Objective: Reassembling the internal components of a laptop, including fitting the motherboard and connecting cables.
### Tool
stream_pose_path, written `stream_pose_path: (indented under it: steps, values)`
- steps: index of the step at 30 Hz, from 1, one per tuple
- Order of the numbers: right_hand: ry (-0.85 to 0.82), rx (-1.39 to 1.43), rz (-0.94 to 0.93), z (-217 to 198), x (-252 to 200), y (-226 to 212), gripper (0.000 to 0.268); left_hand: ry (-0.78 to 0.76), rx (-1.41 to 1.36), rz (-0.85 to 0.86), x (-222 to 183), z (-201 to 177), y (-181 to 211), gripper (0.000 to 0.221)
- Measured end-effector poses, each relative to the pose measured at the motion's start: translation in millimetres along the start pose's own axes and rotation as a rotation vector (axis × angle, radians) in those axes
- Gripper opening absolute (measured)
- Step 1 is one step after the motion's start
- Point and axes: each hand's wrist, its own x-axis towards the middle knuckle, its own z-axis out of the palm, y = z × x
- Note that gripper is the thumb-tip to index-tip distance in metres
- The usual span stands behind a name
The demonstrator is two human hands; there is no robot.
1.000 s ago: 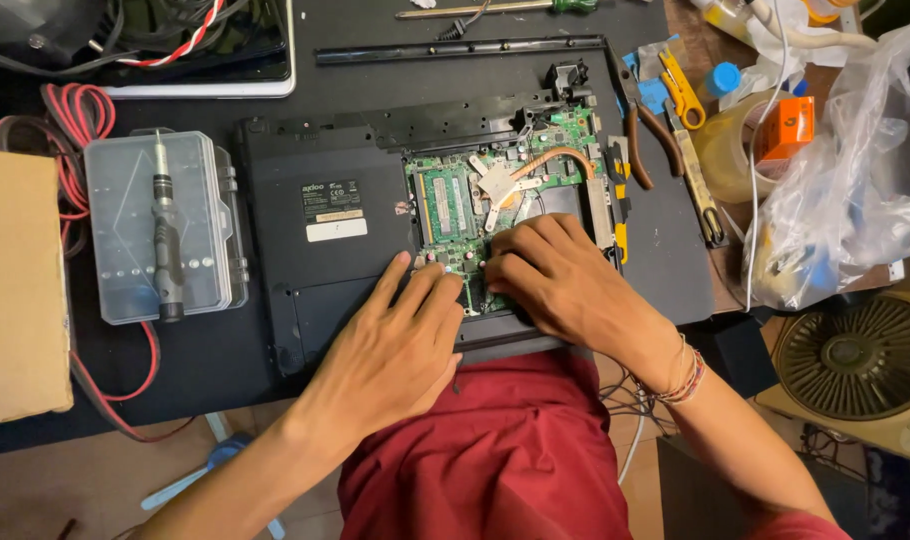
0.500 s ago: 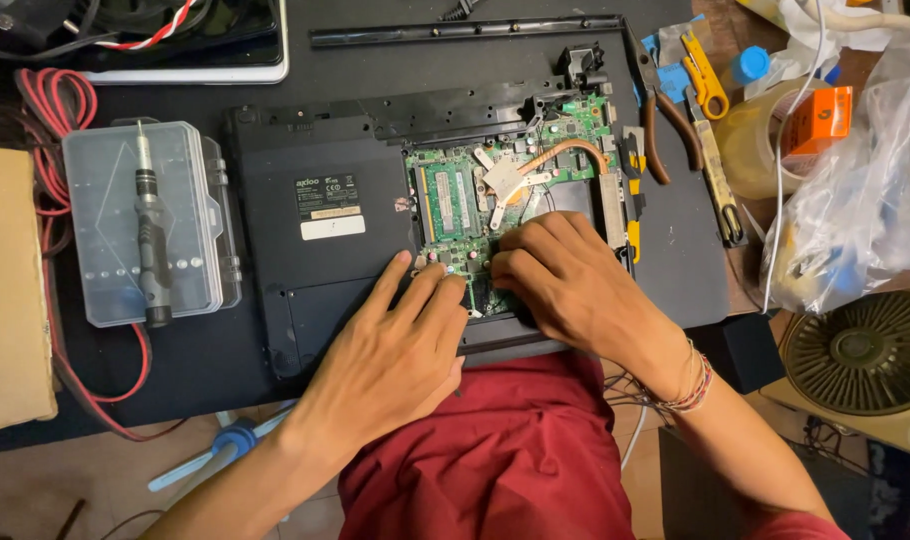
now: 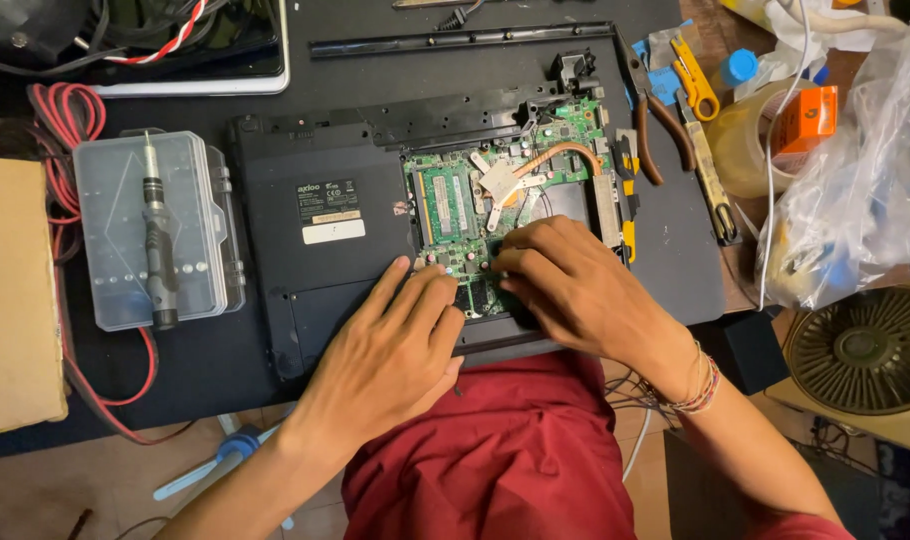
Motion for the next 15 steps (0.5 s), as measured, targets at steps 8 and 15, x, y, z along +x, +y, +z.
stream_pose_path:
  steps: [8, 15]
  values:
    - [0.055, -0.033, 0.06, -32.4, -49.1, 9.9, 0.023, 0.086, -0.06, -0.049, -8.3, 12.1, 8.7, 0.038]
    - [0.137, -0.06, 0.303, -37.9, -96.8, -2.5, 0.024, 0.198, -0.062, -0.117, -4.4, 26.6, 27.4, 0.05]
